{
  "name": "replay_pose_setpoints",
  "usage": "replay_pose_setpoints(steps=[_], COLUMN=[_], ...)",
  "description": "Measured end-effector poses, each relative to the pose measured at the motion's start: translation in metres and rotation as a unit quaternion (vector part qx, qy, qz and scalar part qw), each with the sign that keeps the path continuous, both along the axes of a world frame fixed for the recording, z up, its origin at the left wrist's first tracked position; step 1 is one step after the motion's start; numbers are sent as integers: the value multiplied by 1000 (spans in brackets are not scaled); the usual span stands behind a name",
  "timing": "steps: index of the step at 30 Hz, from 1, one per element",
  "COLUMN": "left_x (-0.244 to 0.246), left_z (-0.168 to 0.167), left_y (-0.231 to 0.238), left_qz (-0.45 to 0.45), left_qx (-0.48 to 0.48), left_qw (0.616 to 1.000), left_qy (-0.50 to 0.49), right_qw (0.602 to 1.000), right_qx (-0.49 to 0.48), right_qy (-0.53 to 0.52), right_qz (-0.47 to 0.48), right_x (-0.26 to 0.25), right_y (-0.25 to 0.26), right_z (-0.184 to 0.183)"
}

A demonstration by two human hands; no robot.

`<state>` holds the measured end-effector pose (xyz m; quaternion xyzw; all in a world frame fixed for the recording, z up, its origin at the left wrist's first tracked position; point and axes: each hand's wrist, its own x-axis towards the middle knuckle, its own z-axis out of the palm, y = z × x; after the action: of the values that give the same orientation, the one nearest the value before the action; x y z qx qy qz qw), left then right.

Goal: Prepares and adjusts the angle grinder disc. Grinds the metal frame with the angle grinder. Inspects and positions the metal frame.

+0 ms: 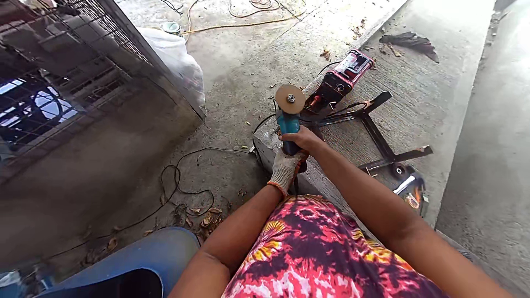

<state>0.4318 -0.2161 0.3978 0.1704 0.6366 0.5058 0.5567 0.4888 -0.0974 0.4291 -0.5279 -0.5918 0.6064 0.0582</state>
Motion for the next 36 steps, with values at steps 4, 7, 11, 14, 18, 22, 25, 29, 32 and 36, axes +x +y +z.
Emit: replay_pose_setpoints(steps=[4, 7, 11, 14, 18, 22, 25, 29, 32, 36], left_x=[6, 18, 28, 39, 50, 58, 62, 63, 65, 65], left_z=[35, 23, 31, 31, 37, 48, 11, 18, -2, -5], left_y=[-2, 2, 5, 10, 17, 24, 32, 39, 40, 40], left_qz=[-1, 9, 0, -3, -3, 7, 14, 8, 18, 24], left_qx=[-32, -16, -36, -35, -40, -41, -21, -33, -9, -1], left_qw=[999, 999, 999, 999, 999, 999, 1000, 999, 1000, 1000], left_qy=[-16, -41, -19, 21, 24, -29, 11, 4, 17, 14], right_qw=[1000, 1000, 1000, 1000, 1000, 1000, 1000, 1000, 1000, 1000], right_qx=[-8, -9, -8, -14, -18, -17, -13, -11, -11, -7], right_qy=[-4, -13, -26, -6, -4, -18, -21, -23, -18, -16], right_qz=[1, -1, 10, 9, 6, 2, 3, 3, -2, 3], right_x=[6, 15, 27, 34, 43, 50, 54, 57, 58, 56], right_y=[1, 4, 8, 16, 23, 31, 37, 43, 43, 44], right_z=[3, 3, 5, 1, -1, -2, -1, -3, -4, -4])
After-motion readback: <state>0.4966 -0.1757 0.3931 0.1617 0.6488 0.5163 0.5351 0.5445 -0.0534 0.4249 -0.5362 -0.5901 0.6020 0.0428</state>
